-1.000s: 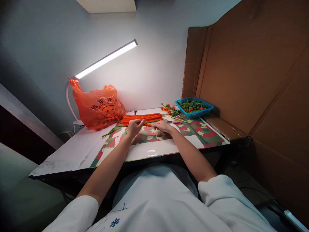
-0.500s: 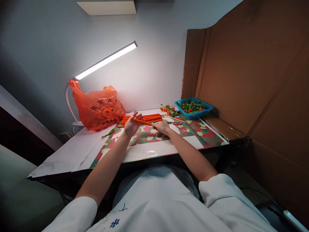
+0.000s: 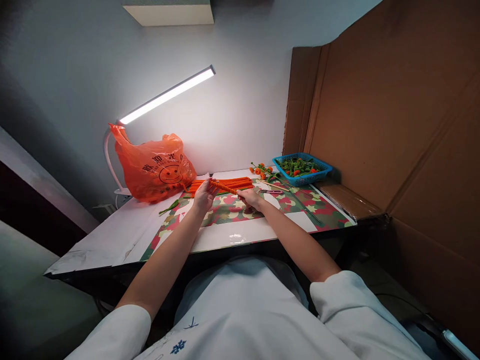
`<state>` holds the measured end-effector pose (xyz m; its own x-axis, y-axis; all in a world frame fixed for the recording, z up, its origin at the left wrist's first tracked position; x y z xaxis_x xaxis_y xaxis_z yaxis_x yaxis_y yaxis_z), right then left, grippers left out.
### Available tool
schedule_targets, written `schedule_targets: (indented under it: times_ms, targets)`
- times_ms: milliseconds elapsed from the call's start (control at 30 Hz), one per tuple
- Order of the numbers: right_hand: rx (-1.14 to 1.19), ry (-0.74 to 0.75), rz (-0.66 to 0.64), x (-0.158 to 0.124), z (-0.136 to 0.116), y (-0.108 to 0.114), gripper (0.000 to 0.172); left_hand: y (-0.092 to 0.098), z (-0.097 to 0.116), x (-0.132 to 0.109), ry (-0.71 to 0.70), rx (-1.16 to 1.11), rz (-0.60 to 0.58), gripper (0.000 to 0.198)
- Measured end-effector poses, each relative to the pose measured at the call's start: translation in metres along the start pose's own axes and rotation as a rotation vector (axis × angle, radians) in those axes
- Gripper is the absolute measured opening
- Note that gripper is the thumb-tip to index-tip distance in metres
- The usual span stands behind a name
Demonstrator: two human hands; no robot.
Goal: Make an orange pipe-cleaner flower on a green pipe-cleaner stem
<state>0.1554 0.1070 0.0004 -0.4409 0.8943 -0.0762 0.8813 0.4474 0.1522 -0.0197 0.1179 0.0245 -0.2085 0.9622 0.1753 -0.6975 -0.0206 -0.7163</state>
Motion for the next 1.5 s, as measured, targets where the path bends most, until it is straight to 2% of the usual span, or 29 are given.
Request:
schedule_targets:
  times_ms: [233, 433, 600, 733, 967, 1200, 1500]
  targets:
    - [0.047, -0.017, -0.030, 0.001, 0.005, -0.005, 0.038, 0.000, -0.001, 0.000, -0.001, -0.012, -0.004, 0.007]
    - [0.144, -0.086, -0.162, 0.000, 0.011, -0.016, 0.040, 0.000, -0.002, -0.002, -0.007, -0.010, 0.022, 0.010]
    - [0.234, -0.089, -0.227, -0.006, 0.007, -0.021, 0.042, 0.001, -0.004, -0.002, 0.005, -0.008, 0.030, 0.013]
    - [0.267, -0.055, -0.192, -0.004, 0.006, -0.021, 0.038, 0.003, -0.004, -0.002, -0.015, 0.012, 0.045, 0.015]
    - [0.250, 0.092, -0.119, 0.006, 0.005, -0.014, 0.030, 0.003, -0.003, -0.001, -0.041, 0.007, 0.023, 0.016]
    - [0.219, -0.071, -0.214, 0.001, 0.016, -0.023, 0.041, 0.003, -0.006, -0.002, -0.030, 0.042, 0.041, 0.019]
    - [0.246, -0.065, -0.202, -0.004, 0.011, -0.026, 0.038, -0.001, -0.008, -0.005, -0.022, 0.020, 0.015, 0.023]
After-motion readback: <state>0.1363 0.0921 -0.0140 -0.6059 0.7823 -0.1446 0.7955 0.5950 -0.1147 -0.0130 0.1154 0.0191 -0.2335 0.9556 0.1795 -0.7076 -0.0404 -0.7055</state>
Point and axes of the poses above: each hand's wrist, its own x-axis towards the middle knuckle, its own y-axis out of the back of the hand, z = x × y, the point moved 8 cm from there along x, towards the middle knuckle, and after that the axes turned 6 degrees about -x, right-handed, at the moved point
